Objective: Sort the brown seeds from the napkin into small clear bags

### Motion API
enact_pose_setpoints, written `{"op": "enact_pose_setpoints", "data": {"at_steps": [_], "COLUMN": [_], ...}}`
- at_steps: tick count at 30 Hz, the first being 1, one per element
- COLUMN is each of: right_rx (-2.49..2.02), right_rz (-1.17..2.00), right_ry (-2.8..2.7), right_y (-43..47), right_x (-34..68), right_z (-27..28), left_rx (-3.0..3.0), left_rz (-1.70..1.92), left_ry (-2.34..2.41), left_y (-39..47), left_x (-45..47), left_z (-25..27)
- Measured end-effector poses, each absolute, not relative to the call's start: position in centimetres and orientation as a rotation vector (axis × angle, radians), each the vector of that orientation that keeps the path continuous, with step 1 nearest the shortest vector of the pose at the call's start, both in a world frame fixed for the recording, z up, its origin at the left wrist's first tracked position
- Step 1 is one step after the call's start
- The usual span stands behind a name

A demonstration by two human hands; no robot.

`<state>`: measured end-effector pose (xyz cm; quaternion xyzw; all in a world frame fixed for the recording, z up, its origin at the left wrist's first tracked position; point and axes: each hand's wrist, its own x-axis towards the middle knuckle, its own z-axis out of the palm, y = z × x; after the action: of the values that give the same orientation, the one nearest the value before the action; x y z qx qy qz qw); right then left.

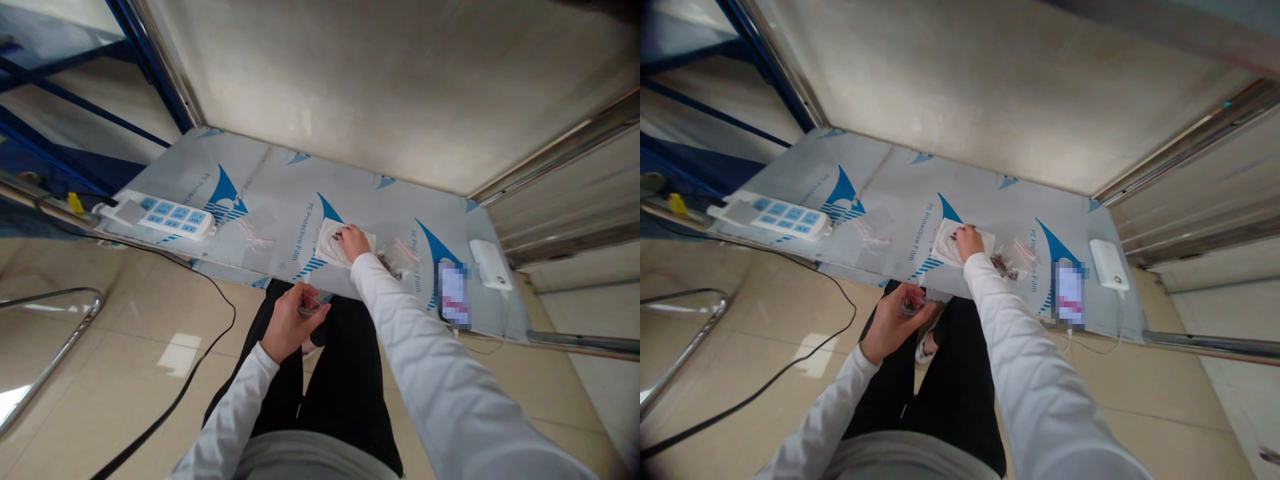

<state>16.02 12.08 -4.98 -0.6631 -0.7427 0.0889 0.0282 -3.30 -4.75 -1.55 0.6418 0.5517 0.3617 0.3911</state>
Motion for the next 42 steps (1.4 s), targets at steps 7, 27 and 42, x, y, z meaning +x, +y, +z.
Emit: {"op": "enact_pose_setpoints", "data": {"at_steps": [7,27,42], "right_rx": [-2.167,-1.966,-1.747], "right_rz": [0.292,0.227,0.370], "right_ry": [-2.243,-2.059,-1.826], "right_y": [13.8,12.1,11.5], "right_x": [16.2,16.5,18.3], "right_z": [-4.8,-6.7,-7.5], "left_rx": [1.612,1.631,1.661], "left_rz": [0.912,0.928,0.979], "left_ry": [1.409,1.438,1.411], "left_y": [-4.7,-4.5,-1.8], "left_x": [-3.7,-4.4,-3.0], "left_z": [-1.9,-2.3,-3.0]}}
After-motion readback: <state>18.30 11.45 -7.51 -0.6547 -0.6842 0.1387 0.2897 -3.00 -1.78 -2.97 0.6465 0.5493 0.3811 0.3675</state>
